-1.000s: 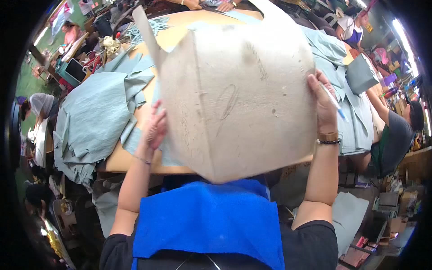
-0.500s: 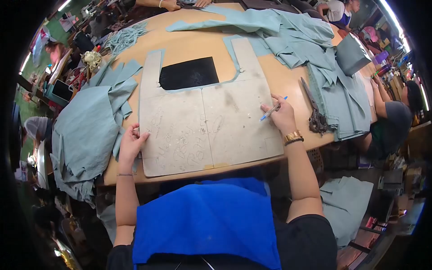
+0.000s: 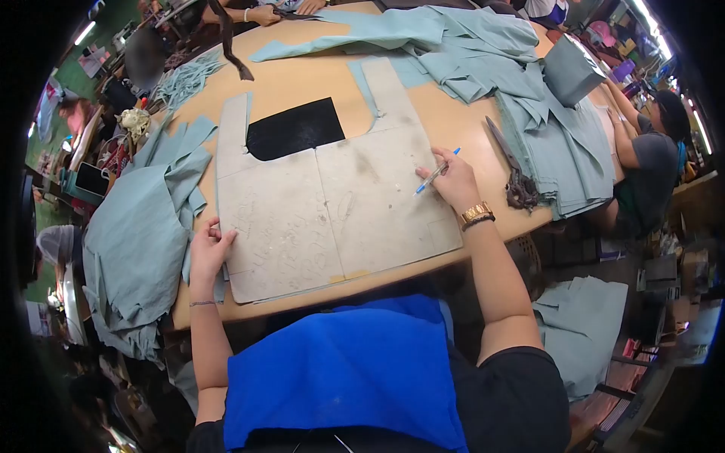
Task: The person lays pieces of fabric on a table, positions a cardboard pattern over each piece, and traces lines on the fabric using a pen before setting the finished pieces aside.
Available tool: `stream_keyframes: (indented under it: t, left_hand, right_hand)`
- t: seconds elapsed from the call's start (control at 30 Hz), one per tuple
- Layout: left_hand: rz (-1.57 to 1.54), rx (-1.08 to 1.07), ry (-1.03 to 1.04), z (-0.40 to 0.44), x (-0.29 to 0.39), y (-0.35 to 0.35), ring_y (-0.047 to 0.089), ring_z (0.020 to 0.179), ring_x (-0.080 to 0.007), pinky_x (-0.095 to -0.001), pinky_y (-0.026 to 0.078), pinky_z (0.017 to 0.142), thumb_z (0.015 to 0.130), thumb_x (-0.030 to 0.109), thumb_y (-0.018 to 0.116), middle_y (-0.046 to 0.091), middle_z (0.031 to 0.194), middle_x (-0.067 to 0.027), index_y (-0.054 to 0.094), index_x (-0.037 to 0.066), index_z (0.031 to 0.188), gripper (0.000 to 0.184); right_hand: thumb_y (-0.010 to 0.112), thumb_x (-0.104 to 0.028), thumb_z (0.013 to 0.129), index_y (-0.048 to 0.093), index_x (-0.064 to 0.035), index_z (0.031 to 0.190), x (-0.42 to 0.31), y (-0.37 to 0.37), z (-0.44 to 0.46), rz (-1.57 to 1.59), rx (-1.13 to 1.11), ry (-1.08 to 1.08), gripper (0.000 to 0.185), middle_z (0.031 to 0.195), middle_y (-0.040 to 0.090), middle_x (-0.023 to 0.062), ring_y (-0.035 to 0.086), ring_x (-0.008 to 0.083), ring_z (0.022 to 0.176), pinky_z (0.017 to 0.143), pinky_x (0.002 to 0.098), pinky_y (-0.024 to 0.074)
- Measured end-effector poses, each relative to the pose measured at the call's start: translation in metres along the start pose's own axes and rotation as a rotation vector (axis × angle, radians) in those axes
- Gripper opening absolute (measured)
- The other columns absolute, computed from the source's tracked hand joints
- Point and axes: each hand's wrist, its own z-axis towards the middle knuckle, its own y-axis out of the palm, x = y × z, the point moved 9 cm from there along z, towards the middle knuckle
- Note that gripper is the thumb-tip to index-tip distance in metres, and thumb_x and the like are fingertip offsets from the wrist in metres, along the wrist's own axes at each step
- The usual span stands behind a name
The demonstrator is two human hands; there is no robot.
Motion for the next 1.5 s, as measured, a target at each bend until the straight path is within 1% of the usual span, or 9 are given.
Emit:
stream_keyframes:
  t: [0.27, 0.37, 0.5, 0.63, 0.77, 0.8, 1.0, 1.23, 1.5]
  left_hand:
    - [0.102, 0.026, 0.015, 0.002, 0.009, -0.004, 0.058, 0.065, -0.014, -0.0303, 0.048, 0.063, 0.077, 0.024, 0.078, 0.06, 0.072, -0.0032, 0.062, 0.001, 0.119, 0.05]
    - [0.38, 0.018, 0.061, -0.007, 0.039, -0.011, 0.059, 0.065, -0.0157, -0.0319, 0.048, 0.064, 0.077, 0.026, 0.078, 0.061, 0.071, -0.0035, 0.063, 0.002, 0.117, 0.049]
    - [0.283, 0.006, 0.024, 0.0, 0.021, -0.009, 0.058, 0.065, -0.014, -0.0309, 0.048, 0.063, 0.076, 0.028, 0.079, 0.06, 0.072, -0.0035, 0.062, 0.001, 0.122, 0.056]
    - [-0.12, 0.014, 0.08, 0.008, -0.013, 0.0, 0.054, 0.068, -0.0075, -0.0224, 0.046, 0.062, 0.078, 0.017, 0.08, 0.057, 0.073, 0.0, 0.062, -0.001, 0.123, 0.052]
    - [-0.065, 0.046, 0.108, 0.008, -0.019, 0.0, 0.051, 0.064, -0.007, -0.0217, 0.045, 0.059, 0.076, 0.016, 0.081, 0.056, 0.073, 0.001, 0.062, -0.001, 0.123, 0.053]
    - [-0.054, 0.046, 0.109, 0.003, -0.009, -0.002, 0.05, 0.063, -0.0067, -0.0224, 0.045, 0.058, 0.075, 0.018, 0.082, 0.056, 0.073, 0.0016, 0.062, -0.001, 0.124, 0.056]
    - [-0.081, 0.027, 0.058, 0.007, -0.023, 0.002, 0.05, 0.065, -0.0037, -0.0174, 0.043, 0.06, 0.079, 0.016, 0.08, 0.051, 0.079, 0.0052, 0.058, -0.003, 0.128, 0.057]
    - [-0.13, -0.002, 0.03, 0.003, -0.018, 0.003, 0.049, 0.066, -0.0022, -0.0165, 0.042, 0.06, 0.08, 0.014, 0.079, 0.049, 0.082, 0.0055, 0.055, -0.006, 0.131, 0.06]
    - [-0.027, 0.05, 0.066, 0.008, -0.028, 0.0, 0.049, 0.064, -0.0069, -0.0229, 0.044, 0.06, 0.076, 0.027, 0.082, 0.053, 0.072, 0.0039, 0.061, -0.001, 0.127, 0.061]
  right_hand:
    - [0.086, -0.035, 0.07, 0.064, -0.0024, 0.12, 0.006, 0.005, 0.014, -0.162, -0.011, -0.029, 0.063, 0.073, 0.063, 0.0033, 0.057, 0.0107, 0.066, 0.063, 0.0283, 0.0488]
    - [0.087, -0.033, 0.069, 0.065, -0.0029, 0.117, -0.012, 0.0, 0.01, -0.277, -0.035, -0.039, 0.06, 0.074, 0.064, 0.0054, 0.06, 0.0127, 0.067, 0.065, 0.0298, 0.0503]
    - [0.087, -0.028, 0.069, 0.066, -0.0035, 0.114, -0.006, -0.007, 0.009, -0.193, -0.062, 0.044, 0.055, 0.074, 0.065, 0.0062, 0.061, 0.0134, 0.069, 0.066, 0.0297, 0.0509]
    - [0.083, -0.019, 0.073, 0.067, -0.0037, 0.112, 0.029, -0.006, 0.017, 0.115, -0.042, 0.035, 0.044, 0.082, 0.069, 0.0057, 0.062, 0.0127, 0.069, 0.066, 0.0294, 0.0511]
    - [0.071, -0.009, 0.08, 0.066, -0.0021, 0.112, 0.025, -0.008, 0.015, 0.045, -0.041, -0.067, 0.033, 0.084, 0.071, 0.0055, 0.065, 0.0117, 0.075, 0.066, 0.026, 0.0506]
    - [0.068, -0.006, 0.081, 0.065, -0.0035, 0.113, 0.017, -0.007, 0.006, 0.03, -0.072, 0.093, 0.032, 0.085, 0.071, 0.0047, 0.065, 0.0107, 0.076, 0.065, 0.0238, 0.0498]
    - [0.078, -0.007, 0.079, 0.064, -0.0005, 0.11, 0.037, -0.004, 0.017, 0.197, -0.086, 0.007, 0.035, 0.083, 0.067, 0.0035, 0.062, 0.0093, 0.071, 0.061, 0.0212, 0.0489]
    - [0.078, -0.007, 0.079, 0.063, -0.0016, 0.11, 0.037, -0.003, 0.014, 0.254, -0.08, 0.017, 0.034, 0.084, 0.067, 0.0025, 0.059, 0.007, 0.068, 0.058, 0.0211, 0.0478]
    - [0.076, -0.012, 0.079, 0.068, 0.0, 0.104, 0.039, -0.006, 0.016, 0.1, -0.049, -0.03, 0.029, 0.089, 0.069, 0.0076, 0.065, 0.0141, 0.082, 0.072, 0.0282, 0.0523]
